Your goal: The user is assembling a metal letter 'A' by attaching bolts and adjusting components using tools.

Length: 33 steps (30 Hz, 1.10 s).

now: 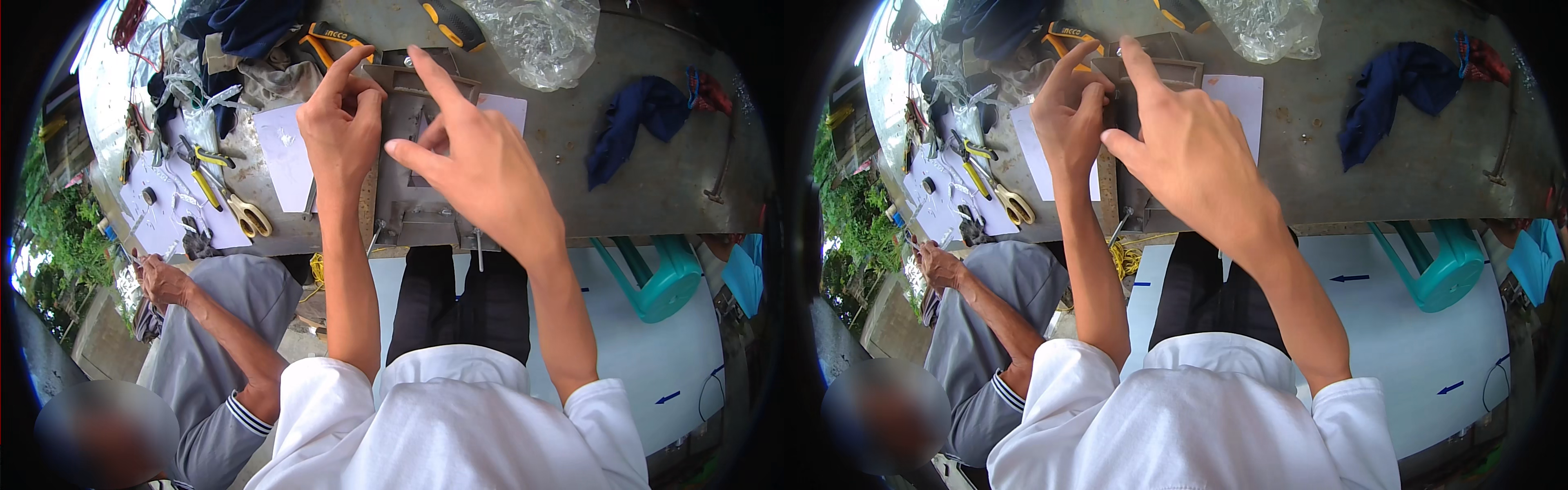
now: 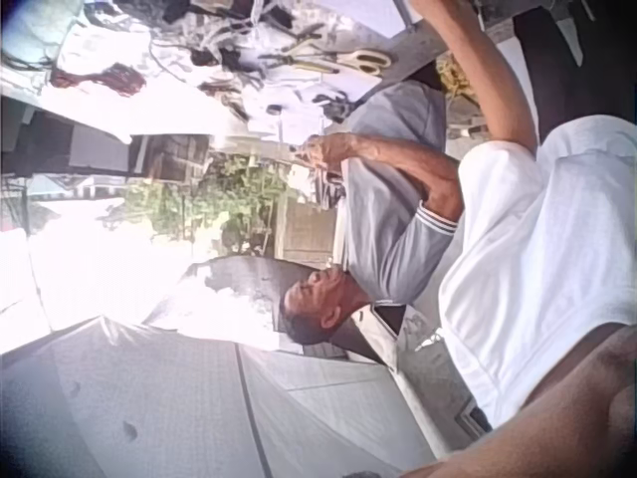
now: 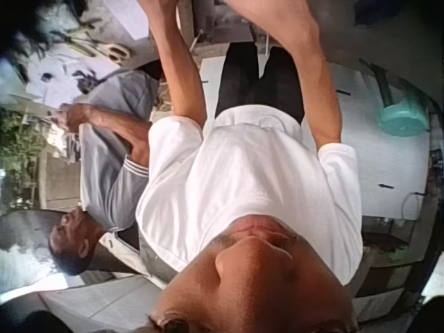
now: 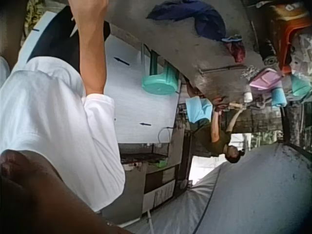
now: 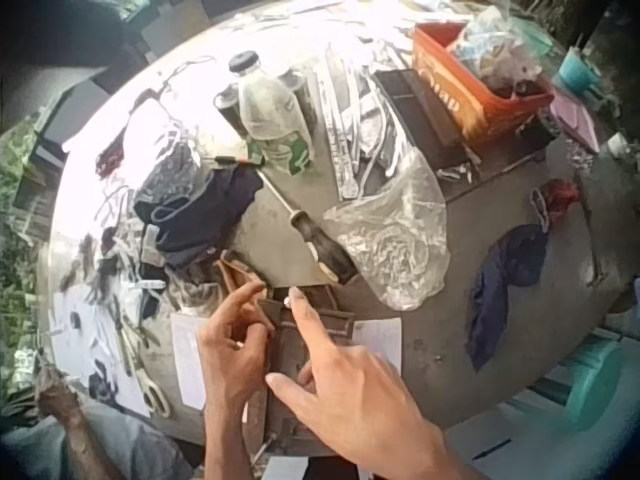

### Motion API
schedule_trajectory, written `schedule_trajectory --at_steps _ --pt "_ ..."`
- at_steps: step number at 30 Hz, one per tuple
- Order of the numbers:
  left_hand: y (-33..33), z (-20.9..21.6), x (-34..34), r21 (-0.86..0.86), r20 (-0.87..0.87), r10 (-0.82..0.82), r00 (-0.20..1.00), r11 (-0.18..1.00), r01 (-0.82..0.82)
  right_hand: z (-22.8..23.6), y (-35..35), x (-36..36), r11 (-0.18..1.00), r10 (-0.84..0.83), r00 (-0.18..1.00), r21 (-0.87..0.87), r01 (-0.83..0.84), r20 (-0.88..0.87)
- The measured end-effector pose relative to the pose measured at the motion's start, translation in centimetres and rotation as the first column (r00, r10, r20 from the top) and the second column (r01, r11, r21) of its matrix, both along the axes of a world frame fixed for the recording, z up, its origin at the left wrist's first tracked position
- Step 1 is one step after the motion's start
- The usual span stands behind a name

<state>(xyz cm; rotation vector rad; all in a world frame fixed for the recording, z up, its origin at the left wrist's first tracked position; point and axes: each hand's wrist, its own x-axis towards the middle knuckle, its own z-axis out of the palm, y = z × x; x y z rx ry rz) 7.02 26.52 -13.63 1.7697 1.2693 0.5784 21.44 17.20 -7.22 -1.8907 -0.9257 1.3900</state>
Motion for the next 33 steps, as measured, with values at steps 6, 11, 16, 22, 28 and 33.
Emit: schedule_trajectory --at_steps 6,11,16,22,28,33 --pt "0.0 -0.2 0.0 0.002 0.005 0.011 1.0 1.0 -0.011 0.2 -0.9 0.2 0.993 -0.101 0.994 -0.059 0.099 -0.029" --pt "-0.1 -0.1 0.0 0.009 -0.006 0.008 1.0 1.0 -0.008 -0.9 -0.3 0.0 0.992 -0.1 0.985 0.056 0.109 -0.142" --pt "0.0 -0.3 0.2 0.004 0.004 0.021 1.0 1.0 -0.021 0.1 -1.7 0.2 0.995 -0.091 0.995 -0.052 0.089 -0.035" --pt "0.0 -0.1 0.1 0.067 -0.04 -0.008 0.999 0.998 0.011 -1.2 -0.2 -0.4 0.979 -0.119 0.991 0.175 0.105 0.068" --pt "0.0 0.1 0.2 -0.007 -0.006 -0.001 1.0 1.0 0.001 -0.1 -2.0 -1.6 1.0 -0.013 0.999 -0.003 0.013 -0.032" --pt "0.1 0.9 -0.6 -0.147 0.106 0.04 0.994 0.989 -0.025 0.1 -0.9 -1.6 0.98 -0.179 0.984 0.082 0.179 -0.009"
